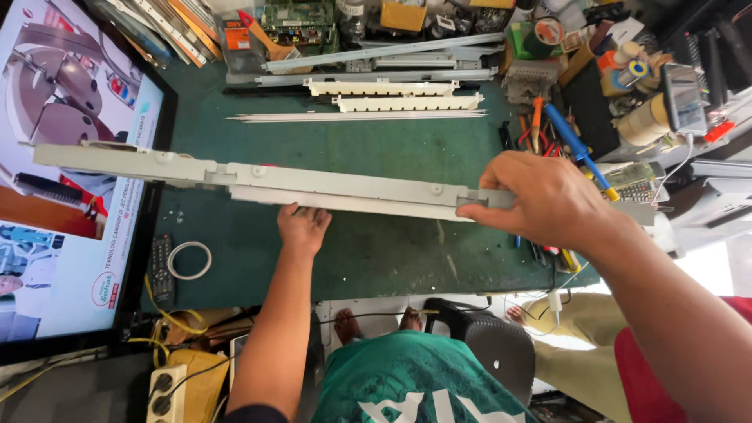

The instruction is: The person works on the back of a disassembled flat-screen TV, using a screwdriver to remove screws and a utility knife to cut tape. They manipulate wires and components on the metal chassis while the device rests on a workbench.

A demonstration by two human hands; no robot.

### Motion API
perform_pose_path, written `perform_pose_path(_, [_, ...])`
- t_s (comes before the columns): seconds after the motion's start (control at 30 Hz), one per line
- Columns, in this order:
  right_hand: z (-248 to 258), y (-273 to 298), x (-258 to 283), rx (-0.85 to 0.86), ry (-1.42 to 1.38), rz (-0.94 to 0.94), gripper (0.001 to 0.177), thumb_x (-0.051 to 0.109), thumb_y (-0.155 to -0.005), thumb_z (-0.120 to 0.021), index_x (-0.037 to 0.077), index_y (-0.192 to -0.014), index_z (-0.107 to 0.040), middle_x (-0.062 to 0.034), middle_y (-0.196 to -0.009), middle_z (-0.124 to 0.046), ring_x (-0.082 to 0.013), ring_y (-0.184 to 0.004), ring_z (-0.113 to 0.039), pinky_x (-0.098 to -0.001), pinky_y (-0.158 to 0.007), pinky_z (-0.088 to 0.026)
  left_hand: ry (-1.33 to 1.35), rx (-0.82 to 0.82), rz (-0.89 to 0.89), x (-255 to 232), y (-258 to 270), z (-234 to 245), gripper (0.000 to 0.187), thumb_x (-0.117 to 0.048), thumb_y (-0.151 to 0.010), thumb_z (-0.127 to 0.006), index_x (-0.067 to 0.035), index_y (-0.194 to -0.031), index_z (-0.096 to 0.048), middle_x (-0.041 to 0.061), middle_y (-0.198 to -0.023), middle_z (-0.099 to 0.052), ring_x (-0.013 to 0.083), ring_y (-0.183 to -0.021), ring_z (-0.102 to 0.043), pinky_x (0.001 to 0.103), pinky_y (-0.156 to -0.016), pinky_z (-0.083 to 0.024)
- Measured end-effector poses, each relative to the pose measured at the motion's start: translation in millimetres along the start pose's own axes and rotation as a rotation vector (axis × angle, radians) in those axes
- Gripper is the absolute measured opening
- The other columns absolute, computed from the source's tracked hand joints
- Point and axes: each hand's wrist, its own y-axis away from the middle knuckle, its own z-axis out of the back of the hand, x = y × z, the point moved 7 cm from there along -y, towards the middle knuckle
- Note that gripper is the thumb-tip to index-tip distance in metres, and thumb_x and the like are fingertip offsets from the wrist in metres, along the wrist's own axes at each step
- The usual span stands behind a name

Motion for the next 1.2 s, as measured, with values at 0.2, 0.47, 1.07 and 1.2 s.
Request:
perform_pose_path(0.2, [17.1, 4.7, 1.5, -0.330, -0.182, 0.256, 0.034, 0.042, -0.083, -0.093, 0.017, -0.083, -0.069, -0.0026, -0.072, -0.068, -0.0310, -0.068, -0.072, -0.0401, -0.062, -0.057, -0.148, -0.294, -0.348, -10.4, 49.0, 46.9, 0.100, -0.035, -0.098, -0.075, -0.026, -0.173, -0.010, 0.018, -0.175, 0.004, 0.0457, -0.159, -0.023, 0.064, -0.132, -0.026])
perform_pose_path(0.47, [6.2, 36.4, 33.4, -0.280, -0.015, 0.421, 0.043, 0.054, -0.095, -0.079, 0.015, -0.089, -0.063, 0.0022, -0.075, -0.062, -0.0175, -0.053, -0.056, -0.0392, -0.046, -0.047, -0.570, 0.444, -0.212, 86.4, 256.7, -126.4, 0.048, -0.015, -0.099, -0.062, 0.006, -0.143, -0.057, 0.027, -0.136, -0.071, 0.0384, -0.119, -0.073, 0.051, -0.104, -0.063])
perform_pose_path(1.07, [-34.7, 142.4, 54.2, -0.086, -0.411, 0.552, 0.038, 0.043, -0.097, -0.076, 0.009, -0.113, -0.078, -0.0083, -0.102, -0.078, -0.0272, -0.090, -0.076, -0.0411, -0.082, -0.064, -0.350, -0.044, 0.063, 132.5, 353.7, -85.2, 0.043, -0.006, -0.098, -0.055, 0.026, -0.125, -0.067, 0.040, -0.129, -0.074, 0.0503, -0.122, -0.071, 0.064, -0.109, -0.058])
perform_pose_path(1.2, [-44.3, 118.0, -92.0, -0.296, -0.470, -0.023, 0.015, 0.016, -0.090, -0.085, 0.008, -0.101, -0.080, -0.0011, -0.098, -0.081, -0.0136, -0.090, -0.076, -0.0289, -0.088, -0.059, -0.331, -0.349, 0.084, 130.9, 361.2, -89.3, 0.048, 0.004, -0.097, -0.044, 0.022, -0.140, -0.056, 0.039, -0.139, -0.064, 0.0565, -0.126, -0.060, 0.072, -0.109, -0.048])
